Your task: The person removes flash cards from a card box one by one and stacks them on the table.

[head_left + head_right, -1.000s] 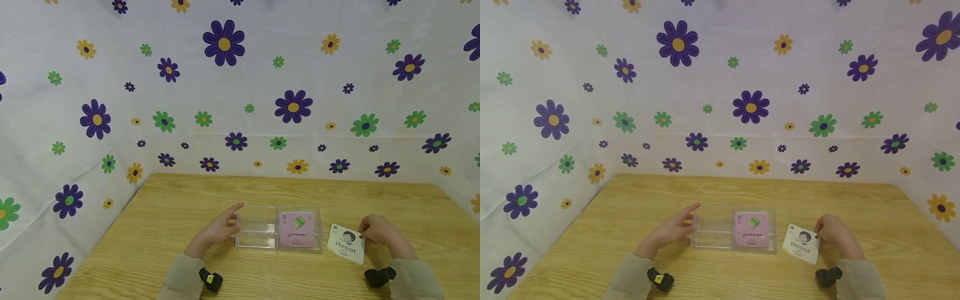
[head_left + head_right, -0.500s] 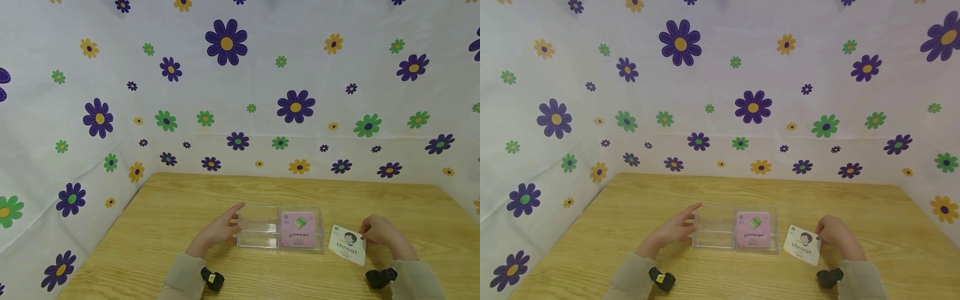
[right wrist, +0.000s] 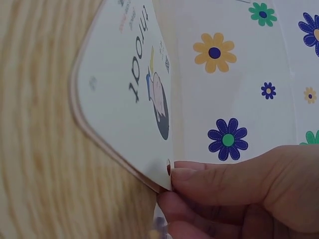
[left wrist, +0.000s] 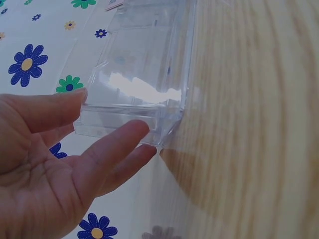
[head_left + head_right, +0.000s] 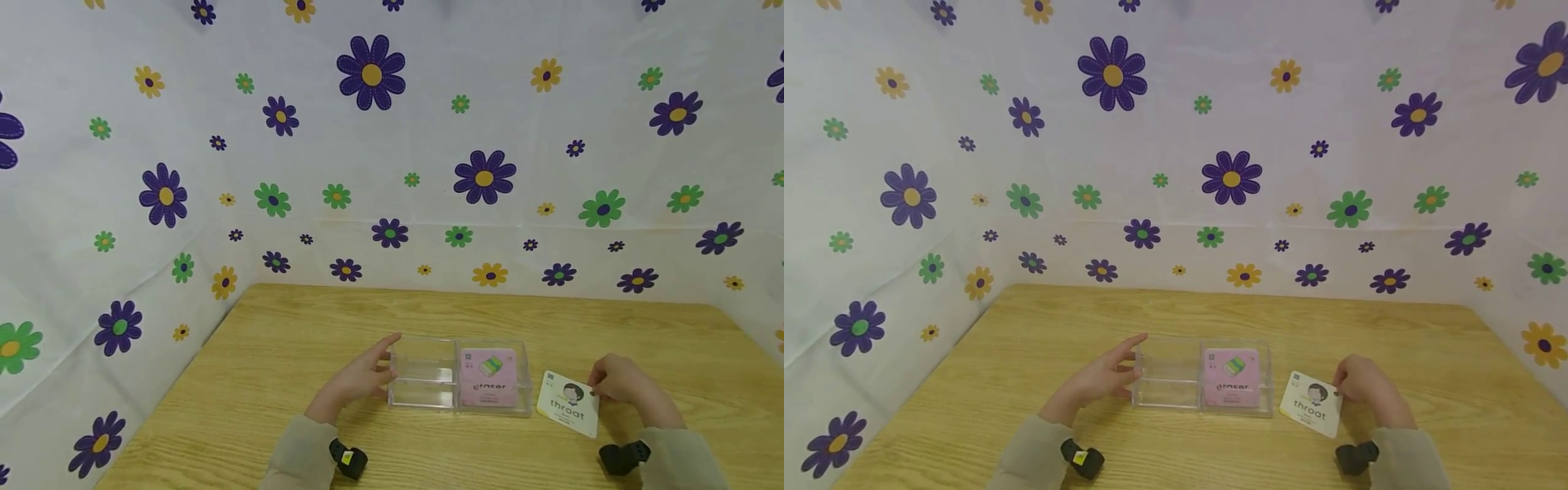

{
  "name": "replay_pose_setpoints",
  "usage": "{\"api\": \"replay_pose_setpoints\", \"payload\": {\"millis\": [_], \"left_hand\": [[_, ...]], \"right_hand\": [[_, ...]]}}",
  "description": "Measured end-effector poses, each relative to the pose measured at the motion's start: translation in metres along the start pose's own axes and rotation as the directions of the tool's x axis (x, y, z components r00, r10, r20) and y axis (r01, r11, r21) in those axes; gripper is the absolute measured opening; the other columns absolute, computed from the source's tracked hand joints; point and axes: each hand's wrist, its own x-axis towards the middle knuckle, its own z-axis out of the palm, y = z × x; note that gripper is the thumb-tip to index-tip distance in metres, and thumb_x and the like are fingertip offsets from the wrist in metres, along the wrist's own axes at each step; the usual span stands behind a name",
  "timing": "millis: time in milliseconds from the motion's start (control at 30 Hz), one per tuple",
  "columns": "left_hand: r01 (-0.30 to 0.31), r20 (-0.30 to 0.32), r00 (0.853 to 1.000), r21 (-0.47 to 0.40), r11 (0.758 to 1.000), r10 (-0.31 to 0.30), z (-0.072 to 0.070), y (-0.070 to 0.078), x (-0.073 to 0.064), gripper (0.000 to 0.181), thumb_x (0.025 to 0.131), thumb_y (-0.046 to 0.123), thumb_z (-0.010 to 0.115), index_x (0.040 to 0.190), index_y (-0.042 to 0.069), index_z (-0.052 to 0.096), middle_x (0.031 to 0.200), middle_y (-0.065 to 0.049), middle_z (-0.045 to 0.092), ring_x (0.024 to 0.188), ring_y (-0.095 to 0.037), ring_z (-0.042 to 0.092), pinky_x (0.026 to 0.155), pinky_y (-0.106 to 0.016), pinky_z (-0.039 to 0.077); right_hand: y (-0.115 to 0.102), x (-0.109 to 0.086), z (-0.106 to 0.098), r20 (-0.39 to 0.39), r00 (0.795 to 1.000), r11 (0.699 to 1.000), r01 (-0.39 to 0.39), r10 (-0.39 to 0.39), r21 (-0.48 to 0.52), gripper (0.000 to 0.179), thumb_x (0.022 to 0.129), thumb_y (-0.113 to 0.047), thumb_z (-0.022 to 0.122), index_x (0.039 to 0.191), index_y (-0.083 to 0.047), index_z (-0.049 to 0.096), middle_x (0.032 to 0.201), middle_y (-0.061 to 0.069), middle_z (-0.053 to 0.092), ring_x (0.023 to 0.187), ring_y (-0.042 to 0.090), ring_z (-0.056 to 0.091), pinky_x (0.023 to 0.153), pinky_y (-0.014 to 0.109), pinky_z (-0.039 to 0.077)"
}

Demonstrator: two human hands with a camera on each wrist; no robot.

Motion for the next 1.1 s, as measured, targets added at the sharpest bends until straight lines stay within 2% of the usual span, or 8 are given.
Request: {"api": "replay_pose_setpoints", "payload": {"millis": [533, 767, 1100], "left_hand": [[0.007, -0.016, 1.000, 0.010, 1.000, -0.007, 0.0001, -0.0017, 0.0010, 0.059, 0.092, 0.002, 0.044, 0.142, 0.015, 0.017, 0.131, -0.030, 0.025, 0.114, -0.045, 0.036, 0.073, -0.042, 0.049], [-0.011, 0.002, 1.000, -0.019, 1.000, 0.011, 0.0005, -0.0021, 0.0000, 0.059, 0.092, -0.001, 0.043, 0.142, 0.013, 0.015, 0.133, -0.031, 0.021, 0.117, -0.047, 0.030, 0.073, -0.044, 0.049], [-0.017, 0.003, 1.000, -0.013, 1.000, 0.017, 0.0011, -0.0029, 0.0001, 0.059, 0.091, -0.001, 0.043, 0.142, 0.013, 0.016, 0.132, -0.031, 0.022, 0.117, -0.048, 0.030, 0.072, -0.042, 0.050]], "right_hand": [[-0.0028, -0.0015, -0.0024, -0.007, 1.000, 1.000, 0.000, 0.000, -0.010, 0.004, 0.076, 0.006, 0.060, 0.076, 0.004, 0.056, 0.071, 0.007, 0.049, 0.065, 0.020, 0.045, 0.055, 0.028, 0.042], [-0.0003, -0.0022, -0.0011, -0.014, 0.999, 0.999, 0.033, -0.033, -0.034, 0.005, 0.076, 0.006, 0.059, 0.074, 0.003, 0.056, 0.069, 0.007, 0.049, 0.063, 0.020, 0.045, 0.053, 0.029, 0.041], [0.0035, -0.0028, 0.0018, -0.025, 0.999, 0.998, 0.043, -0.043, -0.037, 0.007, 0.076, 0.008, 0.058, 0.074, 0.002, 0.056, 0.068, 0.005, 0.048, 0.062, 0.019, 0.045, 0.053, 0.028, 0.040]]}}
